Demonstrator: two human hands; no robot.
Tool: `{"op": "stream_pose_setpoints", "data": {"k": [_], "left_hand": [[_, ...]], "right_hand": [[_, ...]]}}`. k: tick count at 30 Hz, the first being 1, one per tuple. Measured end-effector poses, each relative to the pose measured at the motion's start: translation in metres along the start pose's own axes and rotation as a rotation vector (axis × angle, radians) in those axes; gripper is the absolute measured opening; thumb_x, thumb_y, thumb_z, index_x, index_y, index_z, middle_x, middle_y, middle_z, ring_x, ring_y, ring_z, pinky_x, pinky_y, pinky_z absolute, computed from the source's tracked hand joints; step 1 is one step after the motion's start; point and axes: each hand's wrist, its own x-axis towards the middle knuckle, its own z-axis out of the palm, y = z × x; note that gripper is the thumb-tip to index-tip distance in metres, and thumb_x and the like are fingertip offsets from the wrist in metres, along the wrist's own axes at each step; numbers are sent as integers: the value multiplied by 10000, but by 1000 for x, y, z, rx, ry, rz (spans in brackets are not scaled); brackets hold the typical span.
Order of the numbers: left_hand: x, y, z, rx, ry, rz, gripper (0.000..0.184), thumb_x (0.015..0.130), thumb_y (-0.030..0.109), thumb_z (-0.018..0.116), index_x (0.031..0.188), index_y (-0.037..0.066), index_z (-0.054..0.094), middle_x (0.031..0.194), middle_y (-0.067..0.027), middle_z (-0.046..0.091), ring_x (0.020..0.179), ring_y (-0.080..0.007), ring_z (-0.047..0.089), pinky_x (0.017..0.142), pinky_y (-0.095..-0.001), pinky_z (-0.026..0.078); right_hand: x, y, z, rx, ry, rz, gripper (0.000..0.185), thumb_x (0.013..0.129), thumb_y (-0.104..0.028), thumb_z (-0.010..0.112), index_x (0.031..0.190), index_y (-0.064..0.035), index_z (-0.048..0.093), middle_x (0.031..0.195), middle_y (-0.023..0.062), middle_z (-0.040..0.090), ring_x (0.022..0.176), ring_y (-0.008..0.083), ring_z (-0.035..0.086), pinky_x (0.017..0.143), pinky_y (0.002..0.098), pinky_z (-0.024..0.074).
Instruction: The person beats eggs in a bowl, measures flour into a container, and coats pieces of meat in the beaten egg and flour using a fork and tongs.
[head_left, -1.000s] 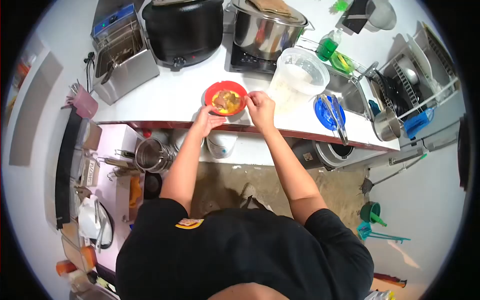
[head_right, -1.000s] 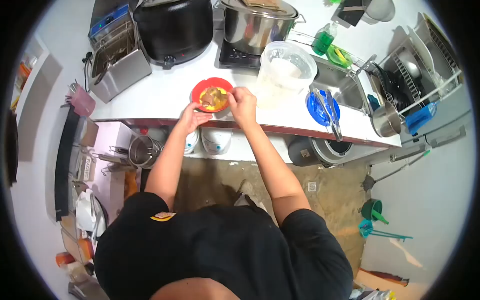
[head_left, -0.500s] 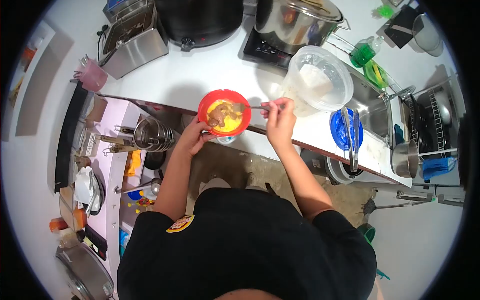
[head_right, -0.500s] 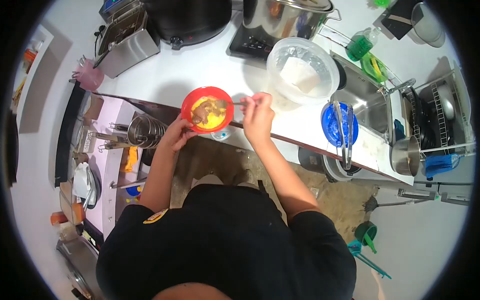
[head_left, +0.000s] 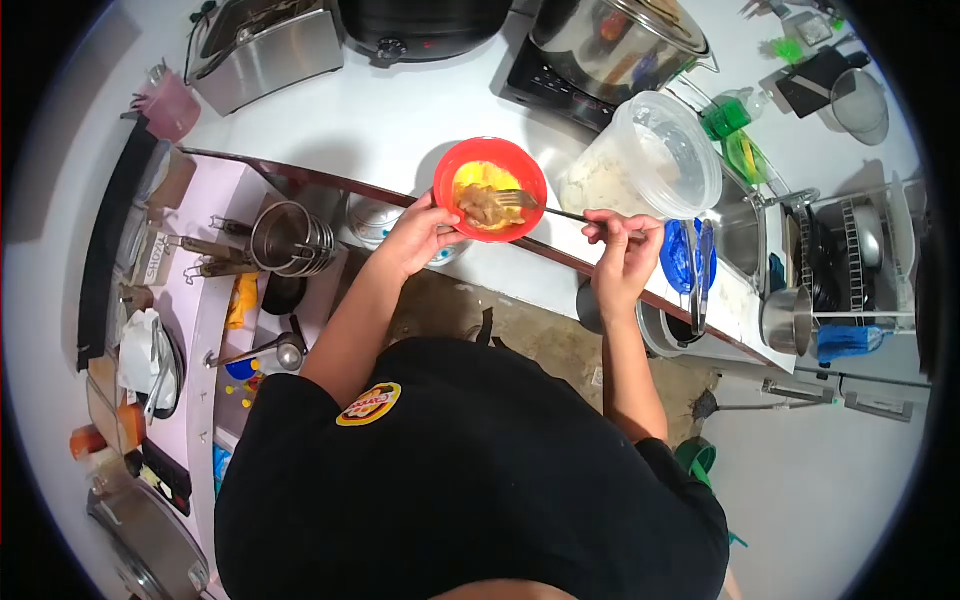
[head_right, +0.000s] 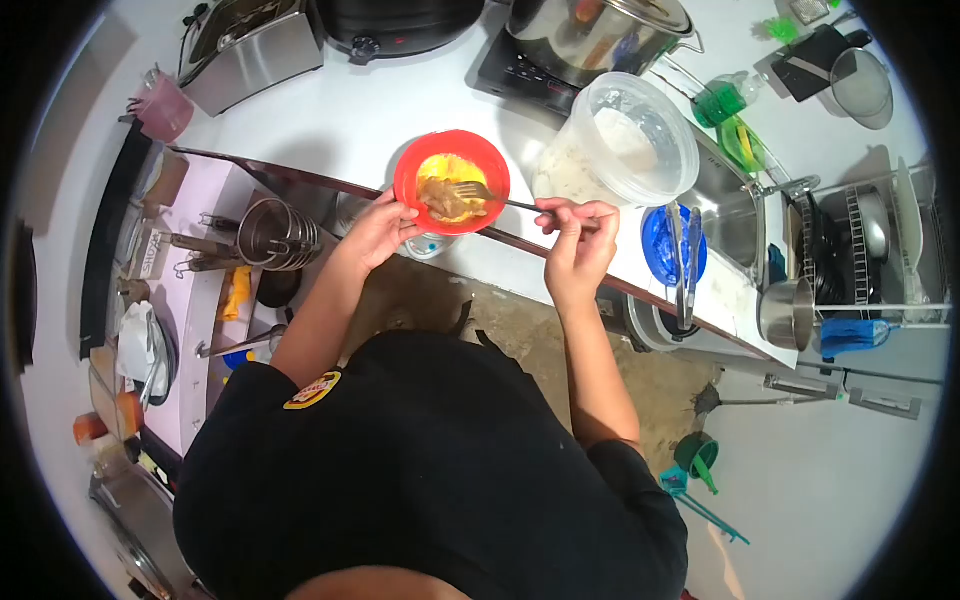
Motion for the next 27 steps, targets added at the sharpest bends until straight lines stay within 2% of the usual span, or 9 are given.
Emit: {"op": "stream_pose_setpoints", "data": {"k": [3, 6, 10, 11, 13, 18, 21, 25, 27], "left_hand": [[12, -2, 4, 35, -19, -38, 456, 747, 5, 503, 1189, 72, 413, 1038, -70, 534, 948, -171, 557, 851, -351, 466], [19, -8, 5, 23, -26, -60, 434, 746, 4, 500, 1170, 68, 430, 1033, -74, 534, 936, -171, 559, 840, -351, 469], [30, -9, 7, 34, -37, -83, 401, 743, 3, 490, 1137, 59, 444, 1021, -77, 537, 910, -173, 562, 822, -349, 476], [34, -8, 7, 49, -47, -75, 395, 740, 1, 486, 1128, 58, 447, 1018, -76, 537, 903, -173, 562, 817, -349, 478], [41, -5, 9, 94, -63, -96, 395, 736, 0, 485, 1125, 58, 446, 1013, -74, 538, 902, -171, 561, 813, -348, 479], [42, 1, 13, 100, -66, -109, 432, 722, 4, 492, 1144, 72, 431, 1024, -69, 532, 902, -169, 559, 800, -344, 481], [32, 4, 16, 50, -83, -92, 467, 719, 15, 492, 1173, 89, 411, 1047, -65, 521, 897, -172, 561, 791, -340, 482], [19, 5, 10, 40, -64, -76, 480, 723, 31, 486, 1190, 101, 400, 1058, -58, 517, 884, -169, 563, 785, -335, 483], [10, 3, 7, 43, -56, -69, 477, 725, 36, 485, 1190, 100, 400, 1052, -57, 520, 880, -166, 562, 782, -331, 483]], "right_hand": [[-10, 2, 2, -39, -79, -76, 111, 860, 51, 425, 875, -22, 343, 816, 188, 619, 634, 146, 581, 596, 232, 484], [-12, 4, 5, -262, -154, -186, 130, 867, 37, 437, 867, -23, 322, 847, 207, 616, 669, 160, 588, 627, 247, 493], [-9, 4, 2, -269, -53, -323, 121, 864, 47, 434, 867, -19, 332, 828, 201, 619, 641, 154, 581, 617, 244, 488], [-7, 5, 2, -271, -48, -322, 121, 864, 47, 434, 867, -19, 332, 828, 201, 619, 641, 154, 581, 617, 244, 488], [-5, 6, 2, -301, -103, -119, 123, 863, 47, 439, 873, -17, 334, 835, 201, 616, 656, 152, 580, 609, 238, 483], [2, -6, 3, -412, 35, -285, 137, 857, 61, 437, 880, -22, 331, 814, 181, 622, 631, 135, 574, 585, 223, 466], [3, -7, 2, -328, -35, -146, 145, 854, 72, 431, 881, -27, 329, 834, 193, 617, 637, 142, 573, 585, 224, 465], [0, -9, 3, -180, 68, -233, 124, 854, 44, 449, 856, -17, 341, 774, 169, 633, 614, 130, 590, 556, 216, 474], [-1, -13, 10, -183, -26, -136, 117, 856, 46, 443, 867, -12, 342, 774, 170, 632, 602, 126, 580, 561, 215, 476]]}}
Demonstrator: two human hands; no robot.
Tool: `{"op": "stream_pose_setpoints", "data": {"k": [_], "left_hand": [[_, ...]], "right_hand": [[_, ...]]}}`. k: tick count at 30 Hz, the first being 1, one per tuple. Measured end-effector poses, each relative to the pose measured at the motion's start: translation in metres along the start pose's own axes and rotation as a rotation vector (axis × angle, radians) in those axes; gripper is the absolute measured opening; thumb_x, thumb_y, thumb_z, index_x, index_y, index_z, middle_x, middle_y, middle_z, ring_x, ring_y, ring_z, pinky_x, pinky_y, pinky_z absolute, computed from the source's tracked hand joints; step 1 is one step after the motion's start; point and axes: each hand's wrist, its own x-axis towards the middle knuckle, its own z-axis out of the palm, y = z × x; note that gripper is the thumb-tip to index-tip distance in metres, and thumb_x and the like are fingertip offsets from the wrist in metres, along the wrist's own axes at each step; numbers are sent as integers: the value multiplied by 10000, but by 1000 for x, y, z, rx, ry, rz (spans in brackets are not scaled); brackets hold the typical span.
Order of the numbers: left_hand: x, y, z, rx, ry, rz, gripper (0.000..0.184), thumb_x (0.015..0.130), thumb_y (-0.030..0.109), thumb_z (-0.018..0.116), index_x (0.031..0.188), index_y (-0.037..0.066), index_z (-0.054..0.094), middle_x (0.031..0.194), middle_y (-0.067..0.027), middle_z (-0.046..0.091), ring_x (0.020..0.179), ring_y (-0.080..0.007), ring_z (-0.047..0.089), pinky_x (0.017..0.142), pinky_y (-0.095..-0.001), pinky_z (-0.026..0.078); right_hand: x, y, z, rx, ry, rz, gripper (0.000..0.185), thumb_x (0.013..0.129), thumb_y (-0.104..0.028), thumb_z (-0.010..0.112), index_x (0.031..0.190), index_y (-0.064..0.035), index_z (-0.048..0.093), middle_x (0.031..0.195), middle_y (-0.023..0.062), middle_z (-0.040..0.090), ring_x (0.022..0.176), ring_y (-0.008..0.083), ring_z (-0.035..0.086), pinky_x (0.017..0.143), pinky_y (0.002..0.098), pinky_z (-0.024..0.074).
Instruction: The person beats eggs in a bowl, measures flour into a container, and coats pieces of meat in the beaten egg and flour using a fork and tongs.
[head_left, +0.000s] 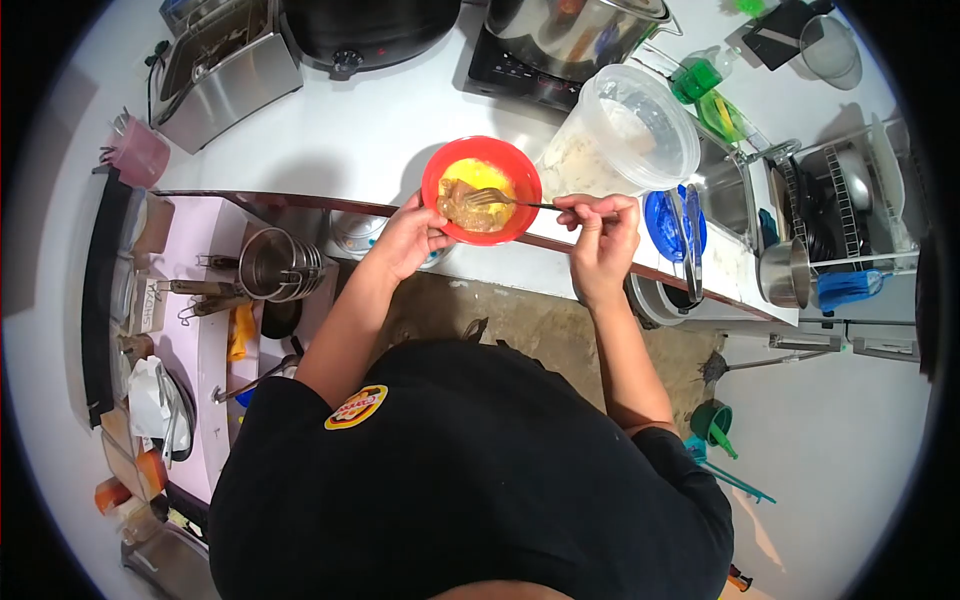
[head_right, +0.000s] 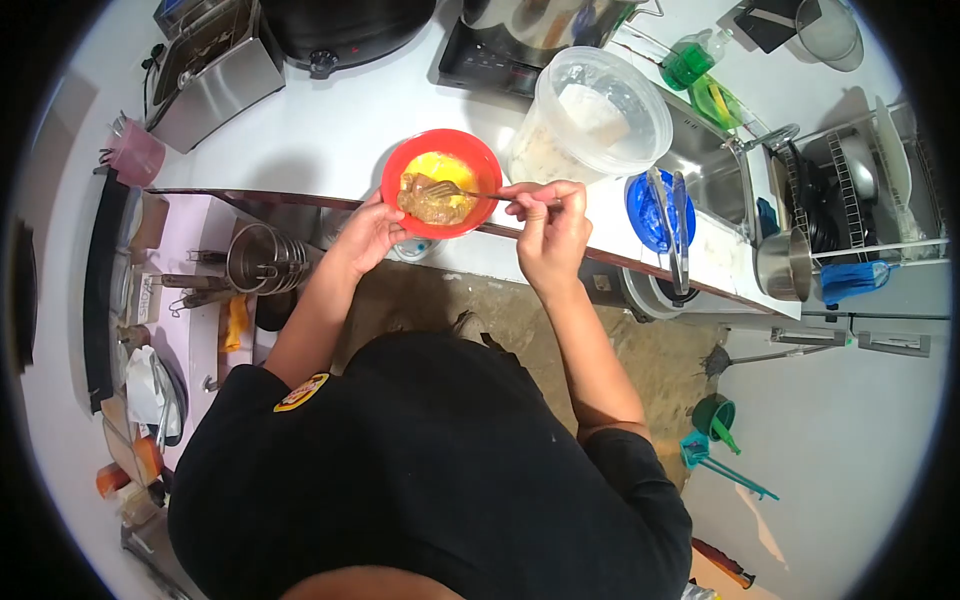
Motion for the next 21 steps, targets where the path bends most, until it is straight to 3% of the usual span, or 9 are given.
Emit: {"op": "stream_pose_setpoints", "data": {"k": [5, 8, 12, 14, 18, 21], "left_hand": [[-16, -6, -6, -39, -15, 7, 477, 736, 41, 523, 1197, 76, 407, 1069, -67, 526, 917, -165, 570, 789, -336, 502], [-23, -4, -2, -53, 33, 38, 505, 722, 23, 514, 1205, 92, 386, 1051, -74, 528, 888, -172, 582, 744, -308, 505], [-30, -1, -2, -82, 55, 83, 518, 728, 17, 510, 1221, 86, 368, 1058, -84, 529, 906, -178, 580, 760, -319, 505], [-30, -3, -6, -99, 63, 128, 528, 729, 12, 509, 1230, 80, 356, 1057, -89, 532, 915, -186, 580, 774, -331, 507], [-33, -6, -12, -97, 72, 122, 530, 729, 11, 511, 1230, 82, 354, 1052, -86, 536, 913, -188, 581, 779, -331, 508], [-34, -7, -11, -101, 33, 113, 533, 727, 13, 516, 1230, 87, 354, 1055, -86, 535, 909, -188, 581, 782, -334, 504]], "right_hand": [[-2, 1, 8, -104, 2, -83, 128, 849, 55, 457, 860, -7, 345, 777, 166, 634, 594, 126, 583, 555, 220, 487], [-7, -9, 11, -58, -61, 13, 120, 859, 56, 425, 869, -22, 334, 794, 182, 624, 611, 132, 567, 583, 222, 474], [-6, -10, 12, -123, -21, -48, 119, 861, 52, 423, 876, -25, 333, 787, 182, 623, 606, 134, 565, 576, 222, 471], [-5, -19, 10, -36, -57, 30, 123, 839, 67, 452, 860, -8, 357, 759, 165, 632, 581, 122, 582, 544, 218, 482], [10, -29, 3, 8, 80, -64, 107, 854, 39, 445, 868, -17, 355, 757, 164, 632, 577, 125, 574, 531, 210, 465], [7, -19, 11, -28, -146, 88, 121, 856, 29, 456, 865, -22, 347, 757, 150, 636, 575, 121, 577, 537, 215, 471]]}}
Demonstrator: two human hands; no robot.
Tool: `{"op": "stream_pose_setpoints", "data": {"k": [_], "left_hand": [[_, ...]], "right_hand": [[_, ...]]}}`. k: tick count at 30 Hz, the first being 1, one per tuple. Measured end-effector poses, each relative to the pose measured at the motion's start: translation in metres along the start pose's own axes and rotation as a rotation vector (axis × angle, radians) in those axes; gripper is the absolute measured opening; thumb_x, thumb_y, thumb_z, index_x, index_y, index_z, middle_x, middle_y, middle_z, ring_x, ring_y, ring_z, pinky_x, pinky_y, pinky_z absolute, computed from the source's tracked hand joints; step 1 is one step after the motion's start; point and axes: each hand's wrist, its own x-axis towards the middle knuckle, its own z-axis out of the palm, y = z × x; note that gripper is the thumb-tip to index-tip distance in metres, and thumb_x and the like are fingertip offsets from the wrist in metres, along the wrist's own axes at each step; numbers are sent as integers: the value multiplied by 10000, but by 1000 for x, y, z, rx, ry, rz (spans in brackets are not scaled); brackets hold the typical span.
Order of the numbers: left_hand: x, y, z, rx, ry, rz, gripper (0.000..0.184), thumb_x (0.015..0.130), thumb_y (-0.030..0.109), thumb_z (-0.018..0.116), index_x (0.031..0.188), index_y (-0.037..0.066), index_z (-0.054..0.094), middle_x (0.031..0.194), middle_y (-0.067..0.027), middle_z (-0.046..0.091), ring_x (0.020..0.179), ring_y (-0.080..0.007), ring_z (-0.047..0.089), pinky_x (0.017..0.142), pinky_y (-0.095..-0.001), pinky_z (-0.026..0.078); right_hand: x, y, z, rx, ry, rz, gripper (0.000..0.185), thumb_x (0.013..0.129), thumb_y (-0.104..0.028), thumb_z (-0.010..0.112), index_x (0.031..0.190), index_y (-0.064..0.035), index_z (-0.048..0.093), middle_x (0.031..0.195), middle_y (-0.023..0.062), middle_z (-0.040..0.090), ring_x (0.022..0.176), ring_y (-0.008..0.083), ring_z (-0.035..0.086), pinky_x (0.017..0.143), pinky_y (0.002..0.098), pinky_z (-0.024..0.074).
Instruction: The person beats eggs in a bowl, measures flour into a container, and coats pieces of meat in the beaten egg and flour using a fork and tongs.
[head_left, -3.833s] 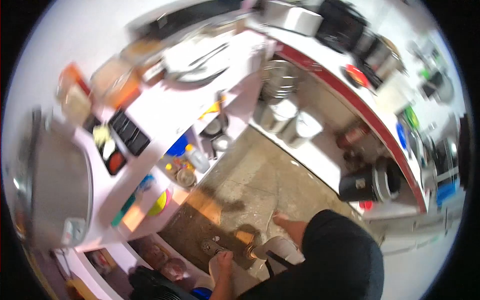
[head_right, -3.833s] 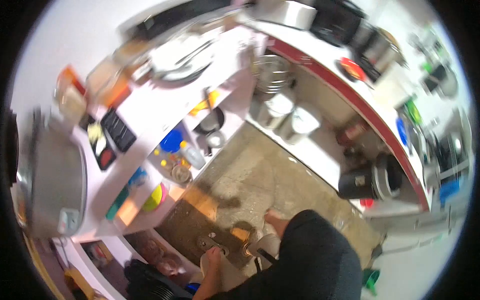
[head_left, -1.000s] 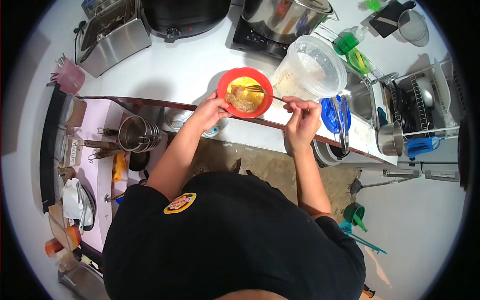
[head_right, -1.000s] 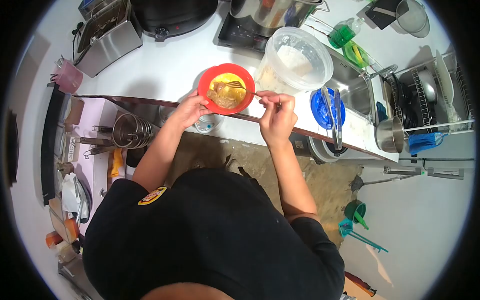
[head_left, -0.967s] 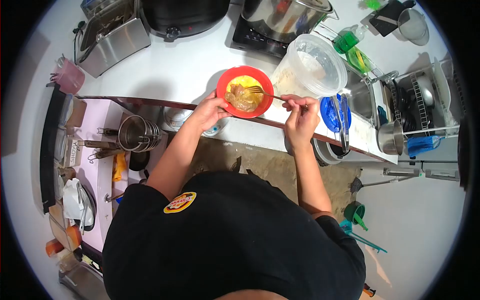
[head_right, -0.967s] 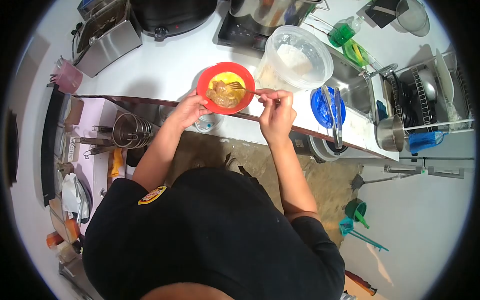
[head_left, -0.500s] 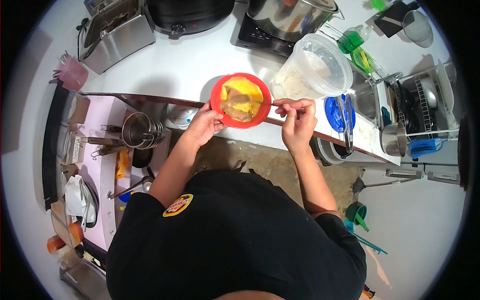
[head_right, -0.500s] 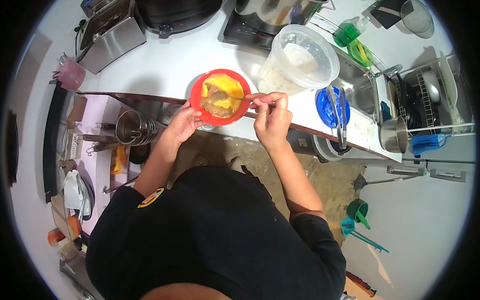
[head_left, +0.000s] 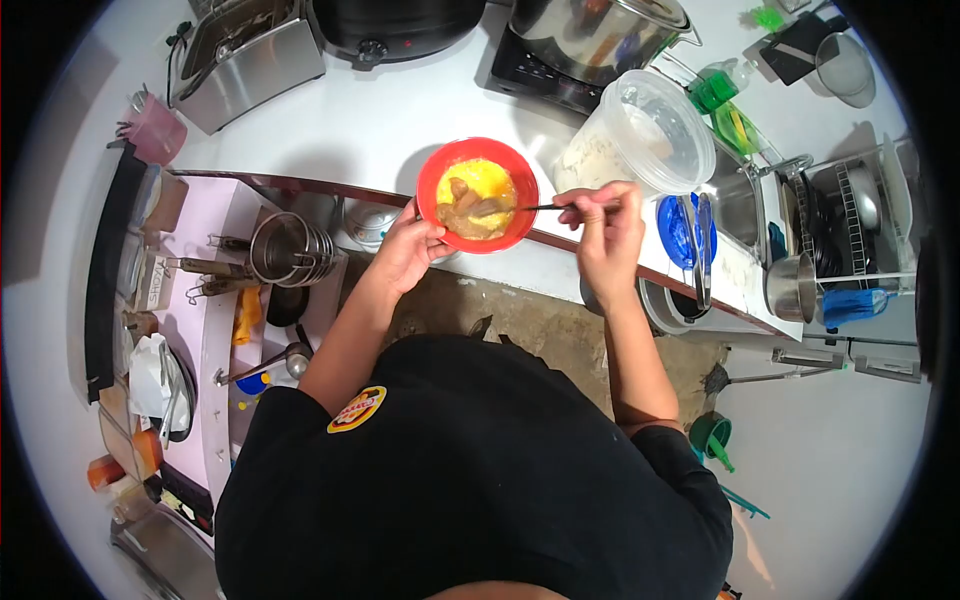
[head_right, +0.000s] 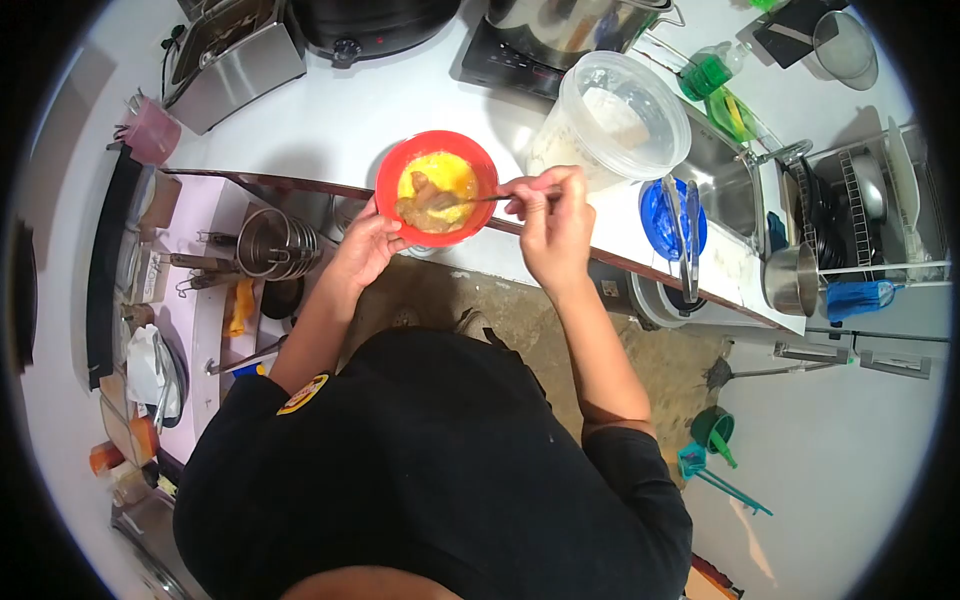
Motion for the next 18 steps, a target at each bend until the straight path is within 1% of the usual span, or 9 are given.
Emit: {"op": "stream_pose_setpoints", "data": {"k": [1, 3, 4, 6, 9, 11, 15, 17, 18], "left_hand": [[-2, 1, 3, 0, 3, -14, 533, 727, 15, 517, 1229, 92, 356, 1052, -83, 536, 900, -182, 583, 771, -327, 504], [-2, 1, 5, -7, 10, -20, 532, 727, 17, 518, 1228, 97, 358, 1050, -80, 538, 891, -177, 584, 761, -320, 504], [-3, -1, 3, -11, 10, -20, 530, 726, 22, 520, 1225, 101, 361, 1047, -77, 539, 883, -173, 585, 752, -315, 504], [-3, -2, 1, -14, 11, -22, 527, 726, 26, 521, 1223, 105, 365, 1044, -74, 540, 874, -169, 586, 744, -310, 504], [-1, -1, 1, -3, -3, -29, 528, 725, 37, 525, 1223, 109, 364, 1041, -70, 541, 866, -163, 586, 733, -302, 502], [-1, -1, 2, 17, 18, -13, 526, 724, 34, 520, 1221, 106, 364, 1043, -72, 540, 860, -166, 588, 734, -308, 500], [-2, 1, 2, 14, 26, -8, 544, 725, 17, 516, 1236, 104, 350, 1042, -75, 539, 854, -165, 590, 723, -304, 502], [-5, 2, 6, 12, 10, -5, 571, 724, 3, 515, 1255, 104, 330, 1053, -80, 538, 866, -171, 593, 724, -309, 504], [-5, 2, 5, 13, 7, -6, 571, 724, 3, 515, 1255, 104, 330, 1053, -80, 538, 866, -171, 593, 724, -309, 504]], "right_hand": [[0, 3, 2, 19, -4, 20, 121, 856, 29, 456, 861, -22, 347, 747, 141, 637, 571, 119, 577, 538, 219, 476], [2, 2, 3, -82, 84, -22, 118, 856, 23, 460, 860, -20, 351, 742, 137, 639, 572, 119, 577, 529, 220, 474], [2, 2, 5, -82, 78, -21, 118, 856, 23, 460, 860, -20, 351, 742, 137, 639, 572, 119, 577, 529, 220, 474], [1, 2, 8, -59, 23, -89, 114, 855, 21, 463, 863, -16, 354, 742, 137, 639, 573, 115, 577, 514, 215, 465], [2, -2, 0, -12, 48, -22, 112, 856, 19, 461, 863, -18, 356, 742, 140, 640, 569, 113, 579, 505, 205, 456], [9, -8, -8, -3, 168, -87, 110, 864, 4, 459, 858, -28, 354, 726, 135, 639, 546, 115, 575, 497, 192, 446], [17, -15, -13, -15, 218, -66, 117, 868, -11, 467, 864, -23, 350, 708, 136, 634, 537, 115, 579, 488, 199, 448], [16, -6, -9, -165, 238, 67, 125, 869, -20, 471, 868, -14, 346, 698, 131, 630, 517, 122, 578, 477, 216, 454], [15, 1, -5, -173, 262, 138, 128, 872, -27, 467, 876, -5, 342, 688, 132, 626, 507, 130, 580, 469, 231, 461]]}}
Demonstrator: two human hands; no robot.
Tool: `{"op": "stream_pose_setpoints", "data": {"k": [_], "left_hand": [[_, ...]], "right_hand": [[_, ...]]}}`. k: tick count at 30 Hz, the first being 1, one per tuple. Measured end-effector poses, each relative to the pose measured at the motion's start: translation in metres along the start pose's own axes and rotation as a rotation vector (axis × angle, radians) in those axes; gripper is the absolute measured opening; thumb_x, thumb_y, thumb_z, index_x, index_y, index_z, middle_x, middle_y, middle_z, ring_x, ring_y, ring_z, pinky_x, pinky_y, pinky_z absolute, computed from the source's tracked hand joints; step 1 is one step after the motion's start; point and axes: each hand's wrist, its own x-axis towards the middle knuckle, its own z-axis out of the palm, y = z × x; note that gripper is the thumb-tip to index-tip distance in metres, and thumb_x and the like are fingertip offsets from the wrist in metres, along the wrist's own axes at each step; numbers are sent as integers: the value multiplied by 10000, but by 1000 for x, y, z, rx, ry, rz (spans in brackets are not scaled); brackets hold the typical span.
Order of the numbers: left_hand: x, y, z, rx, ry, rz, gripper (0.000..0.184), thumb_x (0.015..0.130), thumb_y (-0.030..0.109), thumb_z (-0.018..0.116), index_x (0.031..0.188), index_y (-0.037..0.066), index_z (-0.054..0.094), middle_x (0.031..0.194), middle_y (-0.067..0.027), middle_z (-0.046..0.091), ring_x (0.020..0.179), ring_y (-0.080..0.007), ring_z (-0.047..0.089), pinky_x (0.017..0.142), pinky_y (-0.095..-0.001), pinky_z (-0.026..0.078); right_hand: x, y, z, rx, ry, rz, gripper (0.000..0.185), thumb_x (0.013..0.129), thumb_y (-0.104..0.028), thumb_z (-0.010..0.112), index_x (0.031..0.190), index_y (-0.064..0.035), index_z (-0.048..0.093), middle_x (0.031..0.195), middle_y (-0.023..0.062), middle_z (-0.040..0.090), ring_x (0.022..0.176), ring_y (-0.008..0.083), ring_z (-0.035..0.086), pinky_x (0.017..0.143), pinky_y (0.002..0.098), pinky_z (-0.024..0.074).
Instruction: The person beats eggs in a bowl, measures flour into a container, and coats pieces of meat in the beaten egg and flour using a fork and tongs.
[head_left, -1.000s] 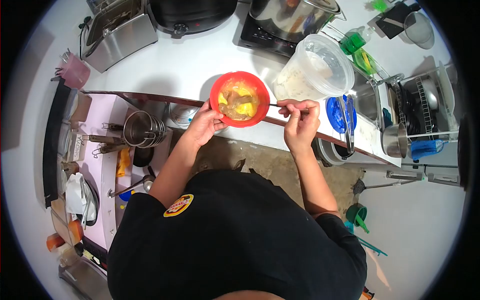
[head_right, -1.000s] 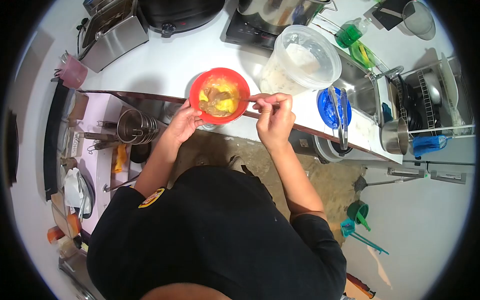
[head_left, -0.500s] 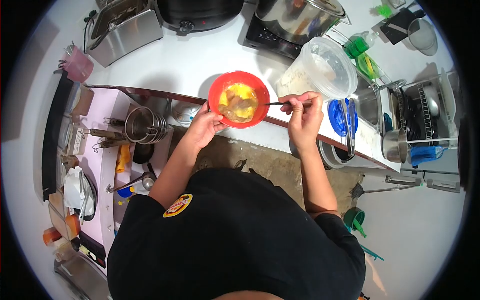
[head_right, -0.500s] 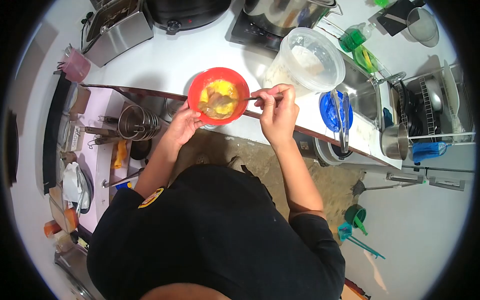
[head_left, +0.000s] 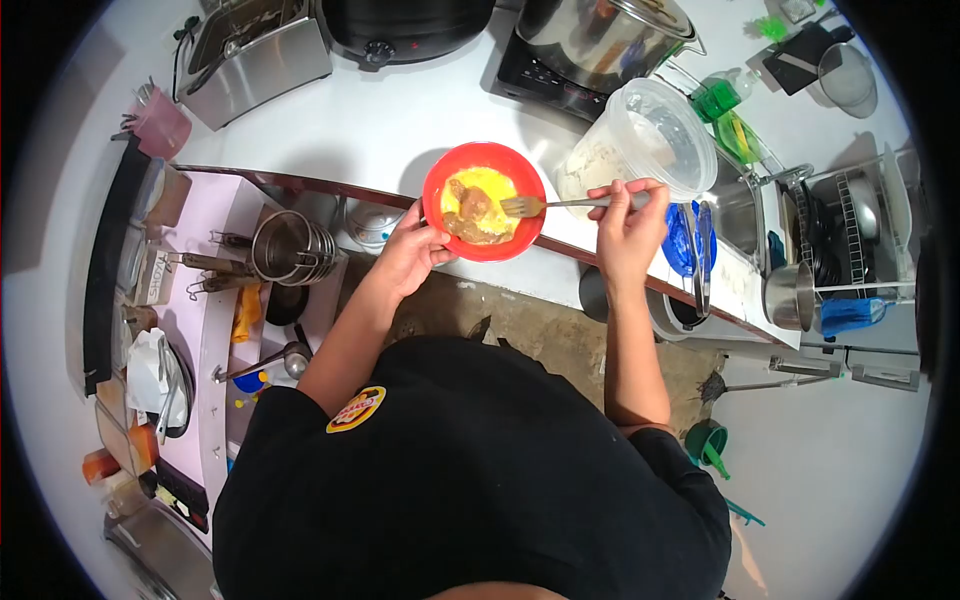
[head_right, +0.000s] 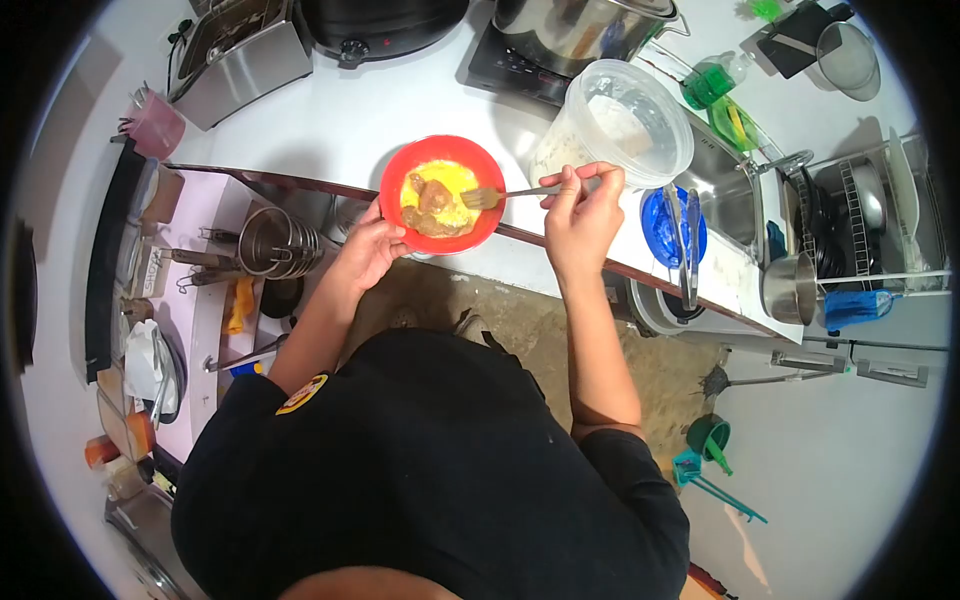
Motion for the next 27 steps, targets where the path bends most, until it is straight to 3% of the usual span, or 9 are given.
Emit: {"op": "stream_pose_setpoints", "data": {"k": [5, 7, 9, 13, 17, 19, 21, 27], "left_hand": [[0, -6, 4, 18, -29, -20, 577, 731, 6, 514, 1264, 106, 319, 1078, -77, 532, 902, -171, 587, 745, -316, 498], [1, -6, 5, -3, -17, -20, 565, 733, 7, 509, 1258, 107, 327, 1067, -72, 533, 897, -166, 584, 748, -313, 496], [1, -6, 2, -16, -5, -35, 554, 734, 8, 505, 1252, 108, 335, 1055, -67, 535, 892, -162, 581, 752, -309, 494], [10, -6, 0, 5, 6, -43, 534, 729, 14, 502, 1234, 112, 356, 1051, -57, 529, 863, -162, 578, 769, -309, 485], [11, -4, 4, -13, 7, -34, 536, 725, 14, 507, 1232, 111, 362, 1053, -60, 530, 885, -164, 574, 777, -318, 484], [10, -2, 7, -14, 6, -33, 547, 724, 11, 508, 1240, 109, 358, 1059, -64, 531, 902, -168, 572, 784, -324, 484], [8, 1, 10, 38, -49, 3, 581, 726, 7, 516, 1269, 105, 333, 1085, -75, 529, 930, -179, 571, 803, -343, 482], [12, -12, 9, 46, -33, -57, 551, 725, 23, 532, 1243, 92, 358, 1088, -72, 534, 959, -182, 569, 824, -346, 485]], "right_hand": [[-16, 73, 19, 484, 81, 601, 120, 900, -96, 440, 914, -54, 328, 741, 183, 605, 474, 143, 509, 442, 231, 410], [-17, 70, 16, 513, 93, 589, 120, 902, -86, 433, 931, -61, 319, 749, 183, 604, 486, 143, 515, 453, 233, 412], [-14, 57, 9, 504, 106, 266, 105, 910, -84, 413, 931, -67, 311, 749, 178, 603, 502, 143, 521, 464, 222, 411], [-6, 3, -1, 341, -12, -163, 140, 891, -32, 438, 906, -43, 300, 763, 175, 608, 533, 132, 543, 482, 208, 432], [-3, -15, -6, 198, 12, -397, 144, 873, -8, 457, 893, -34, 316, 734, 154, 618, 535, 126, 560, 472, 204, 438], [1, -17, -12, -113, -25, -302, 133, 859, 8, 464, 879, -29, 338, 684, 119, 623, 528, 111, 567, 457, 208, 435], [3, -3, -7, -121, -13, -159, 118, 865, -19, 462, 873, -21, 344, 651, 98, 622, 470, 104, 544, 441, 215, 421], [-5, 81, 3, 290, -13, 456, 101, 901, -75, 406, 920, -73, 307, 710, 160, 600, 465, 142, 510, 432, 227, 405]]}}
